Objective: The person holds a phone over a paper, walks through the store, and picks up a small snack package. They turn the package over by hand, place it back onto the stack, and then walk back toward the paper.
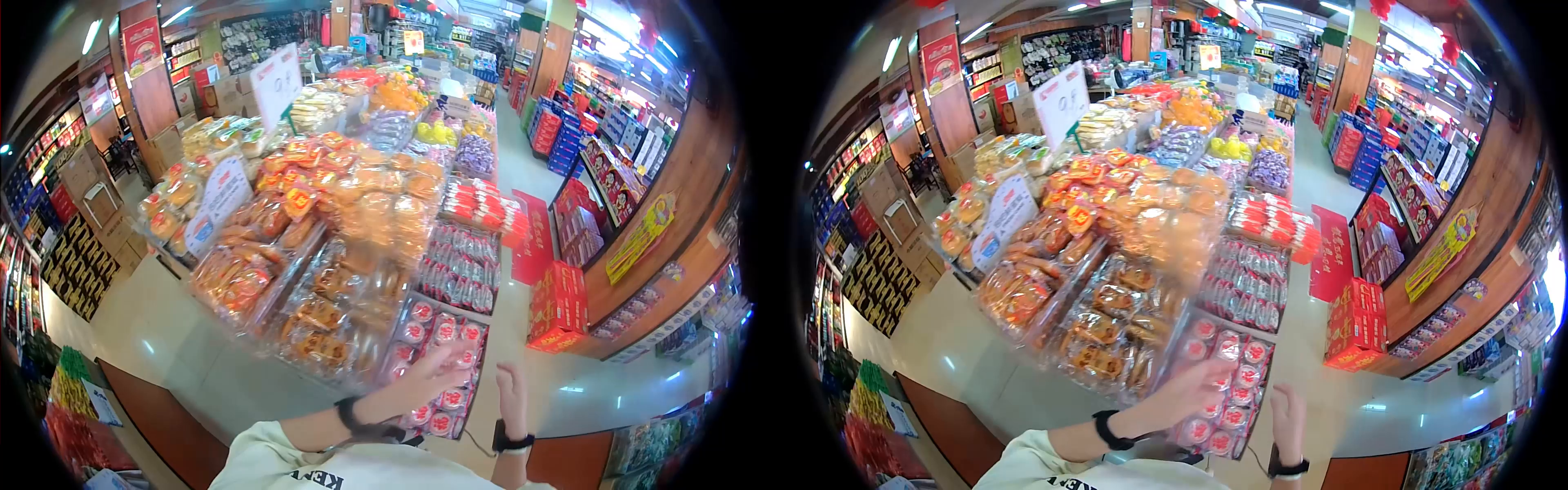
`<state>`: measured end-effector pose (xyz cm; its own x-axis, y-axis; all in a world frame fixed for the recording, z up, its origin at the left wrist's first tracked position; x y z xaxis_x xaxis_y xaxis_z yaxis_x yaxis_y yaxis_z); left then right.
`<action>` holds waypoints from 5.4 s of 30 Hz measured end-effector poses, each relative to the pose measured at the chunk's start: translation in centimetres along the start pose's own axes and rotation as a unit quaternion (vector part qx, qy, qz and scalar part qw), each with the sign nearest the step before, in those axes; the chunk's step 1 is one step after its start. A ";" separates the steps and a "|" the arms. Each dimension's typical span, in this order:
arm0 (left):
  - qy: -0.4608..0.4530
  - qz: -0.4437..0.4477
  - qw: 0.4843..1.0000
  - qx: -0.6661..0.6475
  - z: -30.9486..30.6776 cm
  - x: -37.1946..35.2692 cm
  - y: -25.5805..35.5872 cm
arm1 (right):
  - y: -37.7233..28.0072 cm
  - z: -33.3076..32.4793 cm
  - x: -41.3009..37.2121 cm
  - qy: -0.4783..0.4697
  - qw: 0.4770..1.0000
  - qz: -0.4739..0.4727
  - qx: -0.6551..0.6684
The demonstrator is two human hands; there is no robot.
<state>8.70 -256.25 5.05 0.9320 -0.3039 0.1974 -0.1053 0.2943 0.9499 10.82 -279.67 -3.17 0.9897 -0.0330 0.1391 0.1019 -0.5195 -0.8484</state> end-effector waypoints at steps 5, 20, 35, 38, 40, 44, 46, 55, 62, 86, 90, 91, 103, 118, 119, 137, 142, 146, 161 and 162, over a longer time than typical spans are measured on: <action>-0.075 0.048 0.974 0.207 -3.5 -11.9 7.0 | -7.1 6.4 -10.6 0.033 0.998 0.025 0.053; 0.241 0.089 0.694 0.672 -21.9 -38.9 10.4 | -25.5 31.6 -22.0 -0.288 0.934 -0.181 0.108; 0.398 -0.030 0.504 0.766 -41.0 -52.1 17.5 | -42.8 57.0 -20.8 -0.439 0.792 -0.393 0.162; 0.425 -0.092 0.470 0.768 -44.3 -55.5 17.6 | -46.6 61.9 -19.0 -0.446 0.773 -0.416 0.174; 0.440 -0.124 0.446 0.769 -46.2 -57.7 17.4 | -48.8 65.1 -17.9 -0.453 0.762 -0.427 0.180; 0.471 -0.177 0.437 0.746 -49.5 -60.3 17.8 | -52.4 70.6 -15.9 -0.471 0.741 -0.448 0.169; 0.492 -0.183 0.430 0.735 -51.1 -61.0 18.7 | -53.9 72.6 -15.3 -0.480 0.734 -0.455 0.151; 0.546 -0.157 0.441 0.695 -63.3 -65.6 21.7 | -56.5 85.0 -15.7 -0.526 0.771 -0.328 0.147; 0.560 -0.113 0.454 0.683 -74.8 -72.2 28.9 | -64.6 96.5 -19.3 -0.509 0.795 -0.273 0.187; 0.663 -0.076 0.421 0.615 -106.1 -80.3 38.6 | -86.2 129.1 -22.4 -0.535 0.697 -0.452 0.152; 0.666 -0.060 0.415 0.616 -113.0 -78.3 41.8 | -90.5 134.7 -18.5 -0.551 0.712 -0.403 0.165; 0.662 -0.053 0.418 0.619 -114.7 -77.9 42.3 | -91.3 136.2 -17.5 -0.561 0.718 -0.374 0.173; 0.611 -0.070 0.503 0.607 -131.5 -75.1 44.5 | -96.8 148.0 -10.5 -0.591 0.751 -0.090 0.281; 0.570 0.014 0.491 0.658 -156.7 -83.1 54.8 | -110.5 166.8 -9.3 -0.489 0.802 -0.086 0.332; 0.581 0.026 0.483 0.655 -158.1 -83.8 55.8 | -111.6 168.2 -9.5 -0.495 0.797 -0.090 0.335; 0.539 0.007 0.559 0.630 -179.7 -84.0 58.6 | -119.2 185.4 -4.6 -0.465 0.837 -0.050 0.286; 0.504 0.031 0.573 0.645 -186.5 -79.6 61.2 | -119.0 189.3 1.5 -0.446 0.828 -0.023 0.338; 0.474 0.061 0.581 0.658 -191.7 -76.1 62.6 | -122.0 190.4 4.7 -0.385 0.850 -0.007 0.359; 0.249 0.172 0.729 0.614 -208.1 -66.9 65.1 | -120.1 191.5 7.0 -0.123 0.927 0.087 0.345; 0.235 0.178 0.732 0.614 -208.9 -66.4 65.6 | -120.3 191.6 6.7 -0.105 0.928 0.088 0.346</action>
<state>12.40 -27.48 3.62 0.7549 0.0247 0.6553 -0.3339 -0.8456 0.4165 24.44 -53.76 1.99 0.9876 0.1388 -0.0732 -0.0945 0.1540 -0.9835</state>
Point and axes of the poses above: each hand's wrist, its own x-axis towards the middle knuckle, its own z-axis out of the palm, y = z × x, the point moved 3 cm from there along x, towards the middle knuckle, and after that the axes turned 6 degrees about z, right-handed, at the moved point
